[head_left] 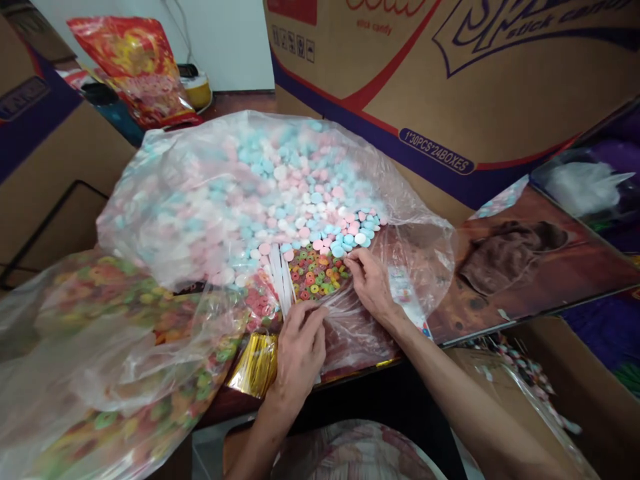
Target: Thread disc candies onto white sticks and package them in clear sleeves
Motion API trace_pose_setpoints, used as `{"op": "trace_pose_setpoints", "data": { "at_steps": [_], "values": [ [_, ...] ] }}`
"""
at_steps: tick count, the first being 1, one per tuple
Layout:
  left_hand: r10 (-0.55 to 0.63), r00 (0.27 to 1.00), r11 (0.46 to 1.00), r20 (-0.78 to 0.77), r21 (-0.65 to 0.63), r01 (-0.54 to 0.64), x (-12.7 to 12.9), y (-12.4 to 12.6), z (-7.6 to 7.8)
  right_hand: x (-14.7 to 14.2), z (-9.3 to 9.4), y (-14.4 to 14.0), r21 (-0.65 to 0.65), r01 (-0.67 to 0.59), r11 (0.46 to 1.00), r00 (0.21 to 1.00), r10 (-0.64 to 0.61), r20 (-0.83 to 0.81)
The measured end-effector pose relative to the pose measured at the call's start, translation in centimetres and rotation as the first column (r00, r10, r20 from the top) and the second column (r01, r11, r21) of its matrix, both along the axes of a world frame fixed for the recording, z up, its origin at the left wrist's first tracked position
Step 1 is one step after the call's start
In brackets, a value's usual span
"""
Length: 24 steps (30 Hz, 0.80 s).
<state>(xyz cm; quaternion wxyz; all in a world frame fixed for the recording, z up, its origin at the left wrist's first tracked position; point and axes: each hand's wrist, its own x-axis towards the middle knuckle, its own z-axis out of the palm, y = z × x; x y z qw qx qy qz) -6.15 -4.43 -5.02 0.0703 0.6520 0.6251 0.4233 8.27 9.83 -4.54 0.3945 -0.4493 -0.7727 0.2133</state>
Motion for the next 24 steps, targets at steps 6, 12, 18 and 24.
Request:
{"op": "trace_pose_setpoints", "data": {
  "at_steps": [6, 12, 18, 24],
  "values": [
    [0.000, 1.000, 1.000, -0.019, 0.014, 0.001, 0.1, 0.2, -0.1, -1.7, 0.8, 0.5, 0.095, -0.103, 0.990, 0.958, 0.073, 0.278],
    [0.015, 0.999, 1.000, -0.034, 0.019, -0.014, 0.2, 0.2, -0.2, -2.1, 1.2, 1.1, 0.076, -0.142, 0.987, 0.843, 0.081, 0.532],
    [-0.013, 0.999, 1.000, -0.045, 0.004, 0.013, 0.3, 0.2, 0.0, -0.9, 1.0, 1.1, 0.046, -0.168, 0.985, 0.936, 0.144, 0.321],
    [-0.244, 0.964, 0.969, -0.104, -0.056, 0.239, 0.4, 0.1, 1.3, 0.0, 0.7, 1.4, -0.153, -0.059, 0.986, 0.996, 0.049, -0.071]
  ]
}}
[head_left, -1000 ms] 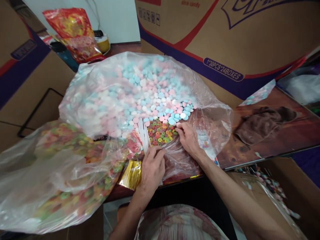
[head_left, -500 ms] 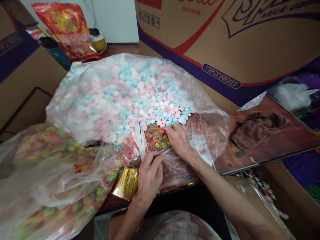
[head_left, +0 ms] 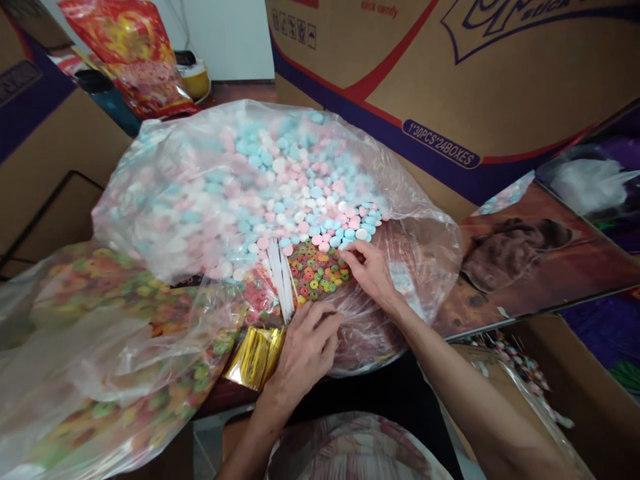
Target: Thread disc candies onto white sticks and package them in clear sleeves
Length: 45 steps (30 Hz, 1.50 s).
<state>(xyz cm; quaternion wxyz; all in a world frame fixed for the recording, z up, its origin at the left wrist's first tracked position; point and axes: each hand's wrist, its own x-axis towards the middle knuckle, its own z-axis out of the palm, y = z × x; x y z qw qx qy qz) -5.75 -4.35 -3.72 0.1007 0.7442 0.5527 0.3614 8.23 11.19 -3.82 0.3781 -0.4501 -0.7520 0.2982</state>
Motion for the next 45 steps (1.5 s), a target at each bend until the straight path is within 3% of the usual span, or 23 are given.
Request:
{"op": "trace_pose_setpoints", "data": {
  "at_steps": [3, 7, 10, 14, 16, 21, 24, 29, 32, 38, 41, 45],
  "values": [
    [-0.121, 0.992, 0.992, -0.022, -0.037, 0.120, 0.1, 0.0, 0.2, 0.5, 0.4, 0.2, -0.078, -0.042, 0.996, 0.994, 0.034, -0.101],
    [-0.164, 0.986, 0.986, -0.020, -0.048, 0.163, 0.2, 0.0, 0.2, 1.7, 1.1, -0.9, -0.040, -0.041, 0.998, 0.995, 0.037, -0.098],
    [-0.161, 0.986, 0.986, -0.036, -0.056, 0.159, 0.3, 0.0, 0.3, 2.2, 1.6, -2.5, 0.009, -0.165, 0.986, 0.986, 0.165, -0.003],
    [-0.163, 0.985, 0.986, -0.062, -0.045, 0.161, 0.4, -0.1, 0.4, 0.9, 1.6, -3.8, 0.036, -0.403, 0.914, 0.882, 0.378, 0.283],
    [-0.161, 0.985, 0.986, -0.066, -0.039, 0.159, 0.4, -0.1, 0.3, -0.3, 1.1, -3.7, 0.051, -0.365, 0.930, 0.887, 0.331, 0.321],
    [-0.166, 0.985, 0.985, -0.052, -0.059, 0.163, 0.3, -0.1, 0.0, -1.8, 0.2, -2.8, 0.068, -0.186, 0.980, 0.972, 0.173, 0.161],
    [-0.173, 0.983, 0.984, -0.055, -0.056, 0.170, 0.3, -0.1, -0.1, -1.0, 0.2, -2.9, 0.065, -0.126, 0.990, 0.990, 0.122, 0.064],
    [-0.167, 0.984, 0.985, -0.067, -0.052, 0.164, 0.3, 0.0, -0.1, 1.1, 0.4, -3.1, -0.070, -0.024, 0.997, 0.999, 0.021, -0.041],
    [-0.169, 0.983, 0.985, -0.069, -0.060, 0.165, 0.3, 0.0, -0.1, 1.5, 0.7, -3.2, -0.096, -0.065, 0.993, 0.997, 0.060, -0.056],
    [-0.166, 0.984, 0.986, -0.060, -0.045, 0.163, 0.3, 0.1, -0.1, -0.4, 0.6, -4.4, -0.015, -0.368, 0.930, 0.919, 0.366, 0.147],
    [-0.158, 0.986, 0.987, -0.058, -0.047, 0.156, 0.3, 0.0, -0.3, -1.2, 0.2, -4.7, -0.008, -0.324, 0.946, 0.928, 0.319, 0.194],
    [-0.167, 0.983, 0.985, -0.076, -0.059, 0.163, 0.2, 0.0, -0.4, -1.3, 0.3, -4.7, -0.026, -0.212, 0.977, 0.970, 0.214, 0.112]
  ]
}}
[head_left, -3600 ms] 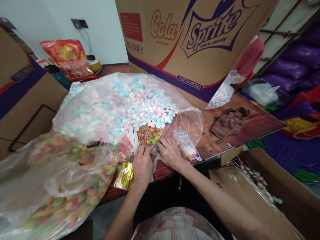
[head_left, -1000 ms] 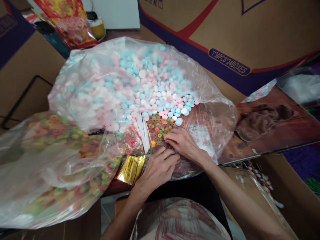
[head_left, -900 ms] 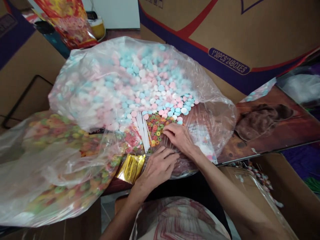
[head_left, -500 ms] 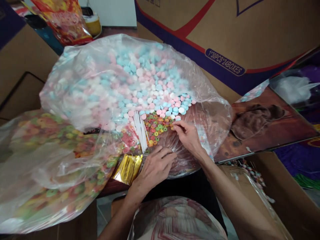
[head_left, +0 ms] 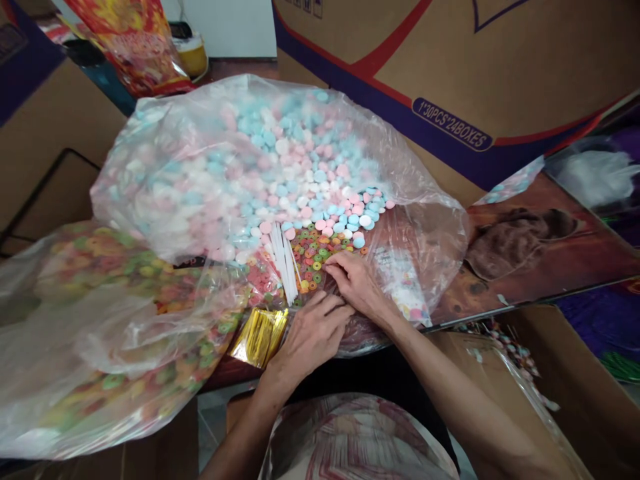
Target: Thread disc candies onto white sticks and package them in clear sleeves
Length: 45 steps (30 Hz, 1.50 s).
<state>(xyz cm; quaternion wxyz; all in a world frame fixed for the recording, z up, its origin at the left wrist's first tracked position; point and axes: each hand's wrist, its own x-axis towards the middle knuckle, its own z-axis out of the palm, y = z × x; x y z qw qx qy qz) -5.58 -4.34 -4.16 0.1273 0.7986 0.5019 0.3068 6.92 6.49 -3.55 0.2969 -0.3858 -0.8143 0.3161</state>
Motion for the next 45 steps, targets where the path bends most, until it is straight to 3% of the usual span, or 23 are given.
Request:
{"op": "trace_pose_setpoints", "data": {
  "at_steps": [6, 10, 13, 19, 25, 31, 34, 38, 41, 45],
  "values": [
    [0.009, 1.000, 1.000, 0.021, 0.023, -0.010, 0.1, 0.0, 0.1, 0.5, 0.7, 0.3, -0.094, 0.050, 0.994, 0.997, -0.055, -0.052],
    [0.008, 1.000, 1.000, 0.026, 0.009, -0.008, 0.1, 0.0, 0.2, 0.7, 0.3, 0.2, -0.073, 0.077, 0.994, 0.993, -0.082, -0.079],
    [0.030, 0.997, 1.000, 0.068, 0.003, -0.030, 0.0, 0.0, 0.1, 0.9, -0.1, 0.3, -0.151, 0.106, 0.983, 0.978, -0.130, -0.161],
    [0.058, 0.991, 0.998, 0.117, 0.011, -0.060, 0.0, 0.2, -0.1, 1.1, 0.1, 0.3, -0.477, 0.040, 0.878, 0.903, -0.236, -0.358],
    [0.084, 0.986, 0.996, 0.145, 0.027, -0.089, 0.0, 0.2, -0.3, 0.8, 0.5, 0.0, -0.562, -0.015, 0.827, 0.851, -0.285, -0.441],
    [0.165, 0.947, 0.985, 0.276, 0.009, -0.175, 0.1, 0.4, 0.0, 0.8, 1.3, -0.4, -0.517, 0.045, 0.855, 0.860, -0.297, -0.416],
    [0.275, 0.867, 0.956, 0.416, -0.022, -0.293, 0.0, 0.5, 0.3, 0.8, 2.3, -1.5, -0.481, 0.076, 0.873, 0.844, -0.313, -0.435],
    [0.413, 0.741, 0.907, 0.529, -0.161, -0.390, -0.4, 0.3, 0.6, 0.9, 3.6, -3.6, -0.476, 0.039, 0.879, 0.817, -0.302, -0.491],
    [0.412, 0.717, 0.907, 0.562, -0.175, -0.383, -0.4, 0.2, 1.0, 1.1, 4.1, -4.8, -0.395, 0.068, 0.916, 0.809, -0.282, -0.515],
    [0.331, 0.735, 0.935, 0.592, -0.103, -0.338, 0.0, 0.4, 1.9, 1.4, 4.2, -5.5, -0.276, 0.119, 0.954, 0.815, -0.253, -0.522]
  ]
}}
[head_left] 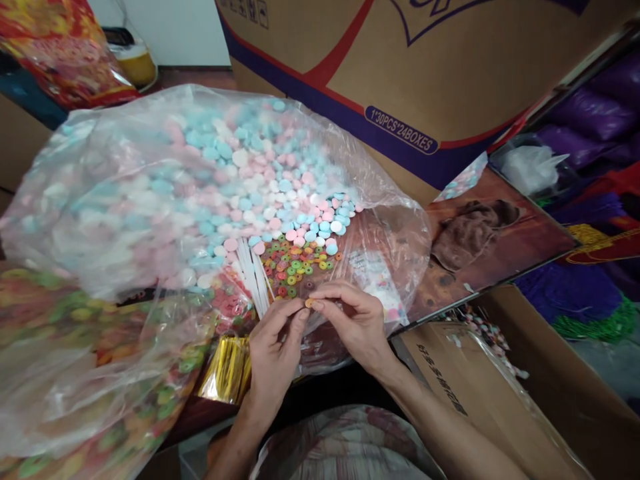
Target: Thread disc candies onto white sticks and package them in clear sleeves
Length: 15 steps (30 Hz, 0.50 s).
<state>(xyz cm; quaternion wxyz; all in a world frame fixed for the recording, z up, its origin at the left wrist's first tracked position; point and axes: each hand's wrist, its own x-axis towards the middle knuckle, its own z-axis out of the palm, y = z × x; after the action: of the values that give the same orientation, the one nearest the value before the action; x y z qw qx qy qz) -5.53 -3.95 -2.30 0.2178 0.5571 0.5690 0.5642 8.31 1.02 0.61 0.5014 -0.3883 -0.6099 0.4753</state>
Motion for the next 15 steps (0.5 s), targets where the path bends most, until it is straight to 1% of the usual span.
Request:
{"op": "trace_pose_setpoints", "data": {
  "at_steps": [3, 8, 12, 15],
  "values": [
    [-0.035, 0.999, 0.999, 0.039, 0.002, 0.035, 0.4, 0.1, 0.2, 0.1, 0.0, -0.1, 0.015, 0.001, 1.000, 1.000, -0.001, 0.021],
    [-0.041, 0.985, 0.997, 0.169, -0.065, 0.053, 0.9, -0.2, 0.0, 0.3, 0.1, 0.2, 0.044, -0.022, 0.999, 0.999, 0.021, 0.027],
    [-0.042, 0.954, 0.993, 0.298, -0.092, 0.072, 1.2, -0.2, 0.3, 0.6, 0.2, 0.8, 0.077, -0.063, 0.995, 0.998, 0.062, 0.011],
    [-0.040, 0.929, 0.990, 0.368, -0.113, 0.088, 1.5, -0.1, 0.6, 0.7, 0.1, 1.2, 0.066, -0.107, 0.992, 0.994, 0.108, -0.004]
  ]
}}
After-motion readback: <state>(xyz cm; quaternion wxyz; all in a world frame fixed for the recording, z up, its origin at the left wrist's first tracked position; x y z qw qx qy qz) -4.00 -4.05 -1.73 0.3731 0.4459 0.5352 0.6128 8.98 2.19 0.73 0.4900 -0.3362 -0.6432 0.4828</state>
